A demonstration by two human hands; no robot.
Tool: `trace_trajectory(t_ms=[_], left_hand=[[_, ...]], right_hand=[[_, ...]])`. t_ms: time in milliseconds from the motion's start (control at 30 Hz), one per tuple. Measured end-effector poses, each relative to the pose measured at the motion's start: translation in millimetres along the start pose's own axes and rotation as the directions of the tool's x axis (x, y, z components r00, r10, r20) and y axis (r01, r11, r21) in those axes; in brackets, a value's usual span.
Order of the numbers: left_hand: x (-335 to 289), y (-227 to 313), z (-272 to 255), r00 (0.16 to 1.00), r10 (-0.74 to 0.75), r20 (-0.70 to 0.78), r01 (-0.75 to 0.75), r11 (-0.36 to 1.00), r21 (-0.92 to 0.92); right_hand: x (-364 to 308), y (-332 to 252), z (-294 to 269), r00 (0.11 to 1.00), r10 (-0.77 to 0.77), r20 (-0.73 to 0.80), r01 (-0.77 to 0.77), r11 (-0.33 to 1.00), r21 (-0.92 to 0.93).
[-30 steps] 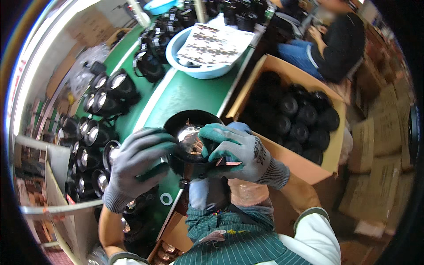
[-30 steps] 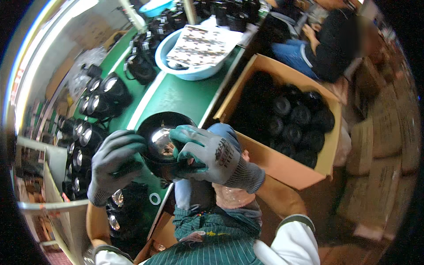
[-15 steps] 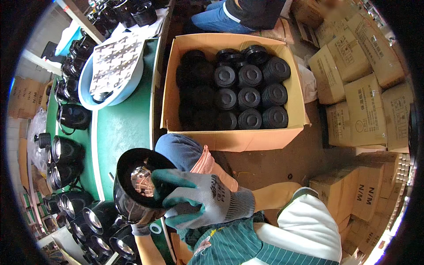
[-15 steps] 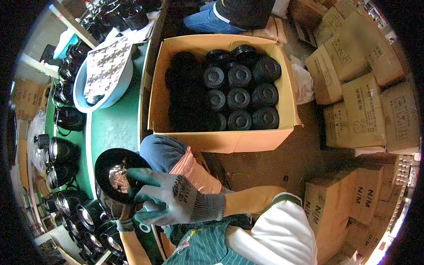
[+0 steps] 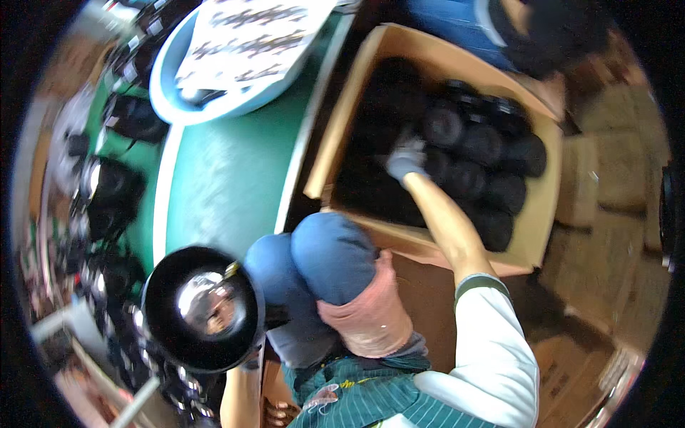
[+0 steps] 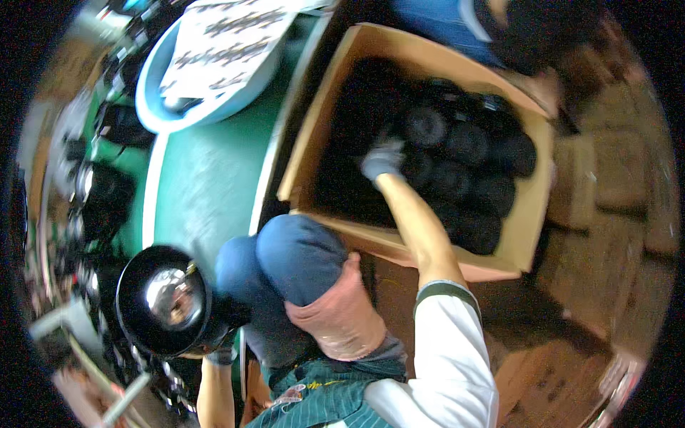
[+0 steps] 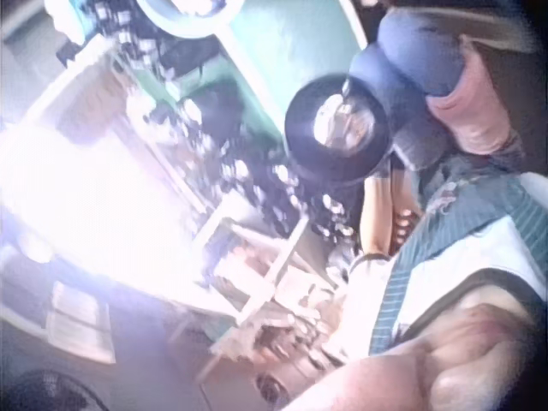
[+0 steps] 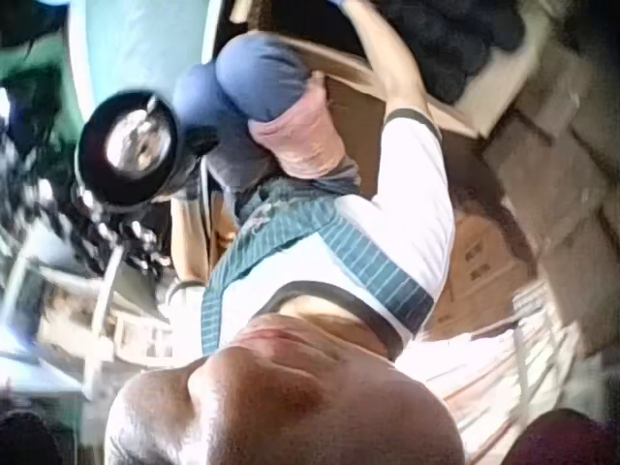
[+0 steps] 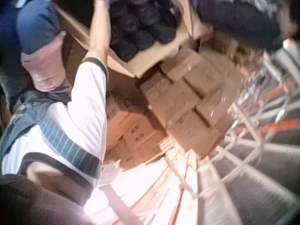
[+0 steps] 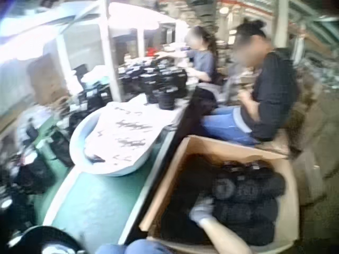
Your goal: The person sits on the floor and assembles black kettles by inserting a metal rod into the base and attaching a black circular base. They repeat this process for multiple units, placing finished kettles on a green table.
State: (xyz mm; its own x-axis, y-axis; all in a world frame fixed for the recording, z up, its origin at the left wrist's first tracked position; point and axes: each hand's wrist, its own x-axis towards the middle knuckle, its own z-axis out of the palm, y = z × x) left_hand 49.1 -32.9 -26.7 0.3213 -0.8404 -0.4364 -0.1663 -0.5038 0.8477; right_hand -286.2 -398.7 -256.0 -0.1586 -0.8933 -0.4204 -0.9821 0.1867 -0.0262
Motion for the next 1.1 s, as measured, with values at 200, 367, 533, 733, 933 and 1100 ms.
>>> trace_trajectory(t_ms=[200,367,533,733,933,1100], left_hand=[[0,-5,-3,0.999,-0.006,0.033,0.01,0.993,-0.119],[-10,-13,4,1.0,0.017,0.012,-0.014,0.984,-0.18],[-12,-14,7,0.998,0.043,0.044,-0.032,0.97,-0.241],[-23,-6,-7,0.984,0.076,0.162,-0.014,0.935,-0.355],[-66,-17,-20,0.97,0.089,0.226,0.024,0.89,-0.455],[-85,-20,-22,0.966,0.116,0.23,0.014,0.867,-0.498]], right_hand=[[16,-16,29,0.994,0.085,-0.067,-0.088,0.996,-0.034],[-44,-6,-48,0.993,0.01,-0.116,0.011,0.984,0.179],[-217,-13,-198,0.537,-0.778,-0.326,0.232,-0.236,0.944],[-337,-9,-240,0.228,-0.919,-0.322,0.684,-0.085,0.725],[-386,15,-205,0.064,-0.892,-0.448,0.821,-0.209,0.531],[-418,24,-205,0.025,-0.888,-0.459,0.88,-0.198,0.432]])
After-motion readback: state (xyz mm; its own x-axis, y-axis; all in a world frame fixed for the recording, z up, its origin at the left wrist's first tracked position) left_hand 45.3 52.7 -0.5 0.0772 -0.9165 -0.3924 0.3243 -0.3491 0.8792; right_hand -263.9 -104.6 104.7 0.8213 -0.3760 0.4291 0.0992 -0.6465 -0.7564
